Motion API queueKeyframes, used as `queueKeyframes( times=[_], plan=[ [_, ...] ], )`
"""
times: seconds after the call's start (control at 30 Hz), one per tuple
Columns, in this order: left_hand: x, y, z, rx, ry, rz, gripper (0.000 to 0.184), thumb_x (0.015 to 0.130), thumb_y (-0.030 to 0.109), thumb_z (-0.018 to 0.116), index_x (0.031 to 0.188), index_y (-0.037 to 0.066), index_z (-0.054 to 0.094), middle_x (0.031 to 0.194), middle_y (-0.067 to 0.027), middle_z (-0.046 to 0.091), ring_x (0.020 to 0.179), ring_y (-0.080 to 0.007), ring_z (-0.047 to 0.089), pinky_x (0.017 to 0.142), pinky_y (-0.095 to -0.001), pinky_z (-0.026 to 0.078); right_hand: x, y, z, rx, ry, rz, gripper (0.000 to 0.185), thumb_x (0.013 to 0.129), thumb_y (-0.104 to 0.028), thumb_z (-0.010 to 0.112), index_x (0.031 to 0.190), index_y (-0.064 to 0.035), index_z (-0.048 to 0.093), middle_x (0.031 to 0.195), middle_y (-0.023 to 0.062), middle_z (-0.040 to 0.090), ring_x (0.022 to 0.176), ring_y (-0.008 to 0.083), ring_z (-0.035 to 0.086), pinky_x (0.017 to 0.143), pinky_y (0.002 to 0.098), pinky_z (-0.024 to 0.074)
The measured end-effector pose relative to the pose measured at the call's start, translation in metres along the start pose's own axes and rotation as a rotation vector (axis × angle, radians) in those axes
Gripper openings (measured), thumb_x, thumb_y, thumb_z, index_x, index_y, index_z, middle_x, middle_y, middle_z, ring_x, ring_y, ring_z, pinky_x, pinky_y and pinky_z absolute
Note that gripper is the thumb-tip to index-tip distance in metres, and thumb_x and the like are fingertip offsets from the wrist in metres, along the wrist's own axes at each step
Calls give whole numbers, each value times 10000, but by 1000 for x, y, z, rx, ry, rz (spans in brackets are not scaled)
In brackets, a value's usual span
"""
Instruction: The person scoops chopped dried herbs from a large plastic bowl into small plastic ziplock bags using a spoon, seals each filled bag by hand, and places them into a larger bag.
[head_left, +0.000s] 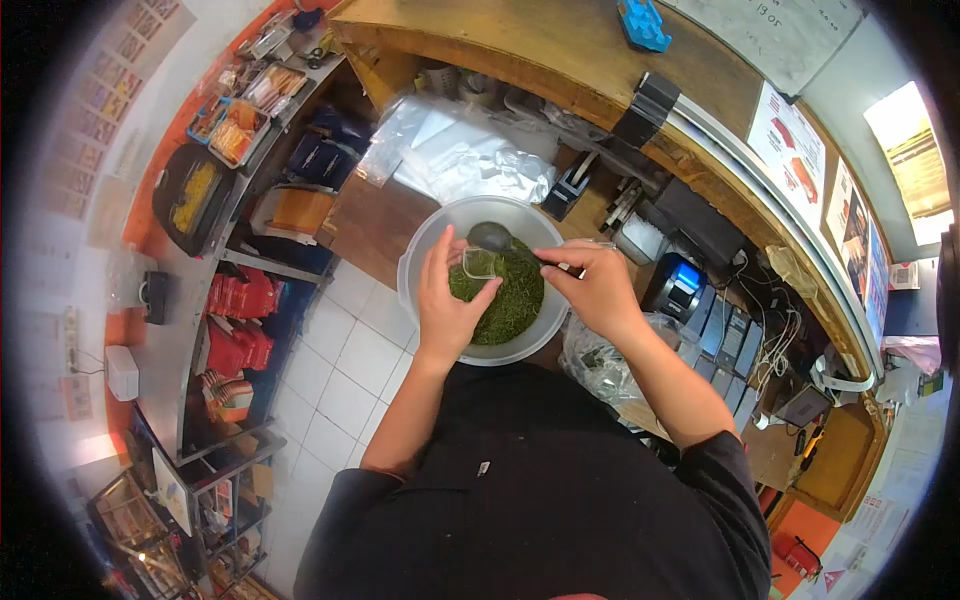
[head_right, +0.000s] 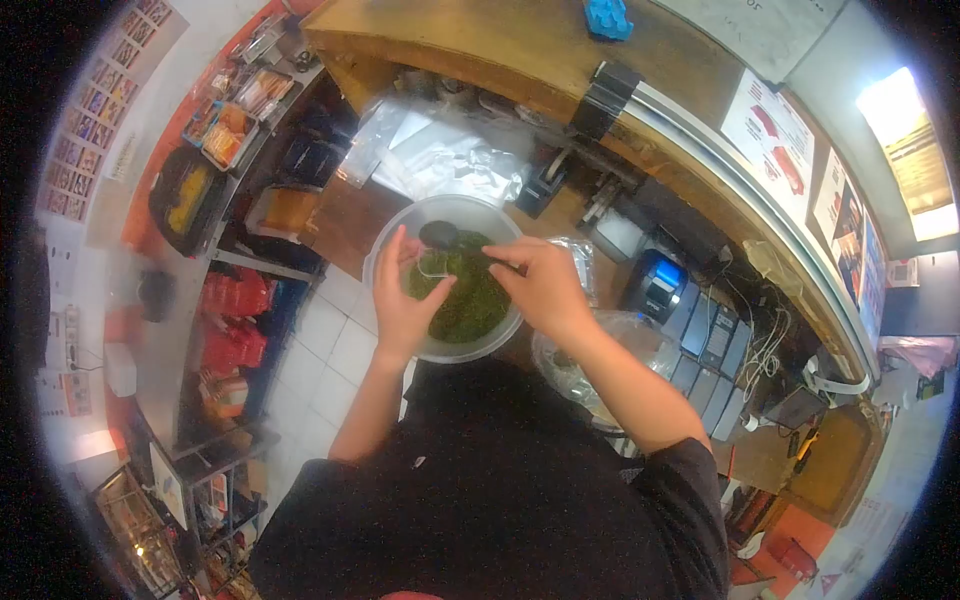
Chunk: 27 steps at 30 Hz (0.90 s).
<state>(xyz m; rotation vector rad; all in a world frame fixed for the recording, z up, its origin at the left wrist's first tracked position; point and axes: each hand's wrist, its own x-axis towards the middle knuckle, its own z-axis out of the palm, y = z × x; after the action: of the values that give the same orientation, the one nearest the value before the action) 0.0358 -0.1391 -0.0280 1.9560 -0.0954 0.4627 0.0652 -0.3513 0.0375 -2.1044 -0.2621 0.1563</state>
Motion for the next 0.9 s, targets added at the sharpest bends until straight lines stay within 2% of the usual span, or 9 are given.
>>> queueKeyframes(
  times=[0.13, 0.23, 0.33, 0.47, 0.53, 0.6, 0.7, 0.77, 0.9],
  plan=[
    [-2, -2, -1, 123, 60, 135, 855, 716, 37, 851, 1459, 21, 428, 1205, -166, 581, 1104, -282, 609, 953, -380, 516, -1, 14, 4, -18, 46, 52, 251, 843, -76, 727, 1087, -28, 749, 956, 108, 732, 780, 199, 641, 740, 321, 509],
    [3, 1, 1, 47, 129, 118, 825, 711, 12, 847, 1436, 16, 451, 1179, -154, 580, 1084, -263, 612, 942, -368, 522, -2, 26, 18, -177, -215, 64, 291, 842, -104, 742, 1121, -23, 730, 1029, 118, 722, 882, 232, 664, 830, 332, 515],
    [-4, 9, 6, -83, 192, 131, 791, 716, -21, 838, 1415, 12, 470, 1156, -138, 576, 1067, -249, 615, 930, -357, 531, -7, 13, 42, 48, 19, -255, 330, 839, -139, 760, 1142, -19, 708, 1110, 130, 699, 1010, 263, 661, 920, 345, 503],
    [-3, 21, 11, -169, 150, 172, 709, 758, -35, 816, 1386, 7, 490, 1146, -122, 574, 1041, -219, 621, 916, -340, 536, -1, 5, 53, 353, 54, -249, 236, 867, -130, 740, 1042, 22, 698, 1091, 141, 693, 1024, 257, 659, 888, 341, 508],
    [-2, 25, 10, -201, 146, 178, 639, 803, -37, 787, 1371, 2, 499, 1133, -115, 581, 1027, -204, 625, 909, -330, 535, 0, 4, 51, 473, 134, -75, 174, 890, -111, 726, 1003, 19, 706, 990, 90, 715, 936, 166, 655, 822, 296, 503],
    [-6, 24, 6, -583, 70, -105, 466, 899, -43, 693, 1329, -14, 516, 1083, -92, 605, 979, -153, 623, 866, -279, 522, 3, 9, 45, 500, 140, -45, 160, 905, -109, 722, 1003, 16, 704, 937, 59, 709, 894, 133, 644, 796, 275, 502],
    [-7, 31, 0, -569, 57, -159, 351, 959, -47, 609, 1299, -23, 523, 1023, -71, 622, 935, -112, 614, 820, -237, 502, -1, 12, 38, 568, 96, 20, 117, 918, -75, 713, 986, 19, 694, 878, 37, 701, 840, 91, 633, 762, 245, 501],
    [-5, 35, 2, -599, 75, -163, 351, 957, -40, 618, 1295, -24, 524, 1014, -66, 623, 923, -104, 611, 810, -229, 497, -2, 18, 40, 482, 116, -132, 91, 913, -33, 701, 987, 18, 686, 876, 42, 698, 811, 90, 640, 740, 246, 509],
    [-7, 39, 4, -641, 66, -199, 359, 950, -24, 639, 1291, -19, 528, 1004, -58, 623, 900, -93, 605, 798, -217, 489, -7, 13, 36, 686, 93, -43, 94, 904, 4, 688, 996, 19, 682, 869, 43, 695, 773, 96, 649, 704, 251, 521]
  ],
)
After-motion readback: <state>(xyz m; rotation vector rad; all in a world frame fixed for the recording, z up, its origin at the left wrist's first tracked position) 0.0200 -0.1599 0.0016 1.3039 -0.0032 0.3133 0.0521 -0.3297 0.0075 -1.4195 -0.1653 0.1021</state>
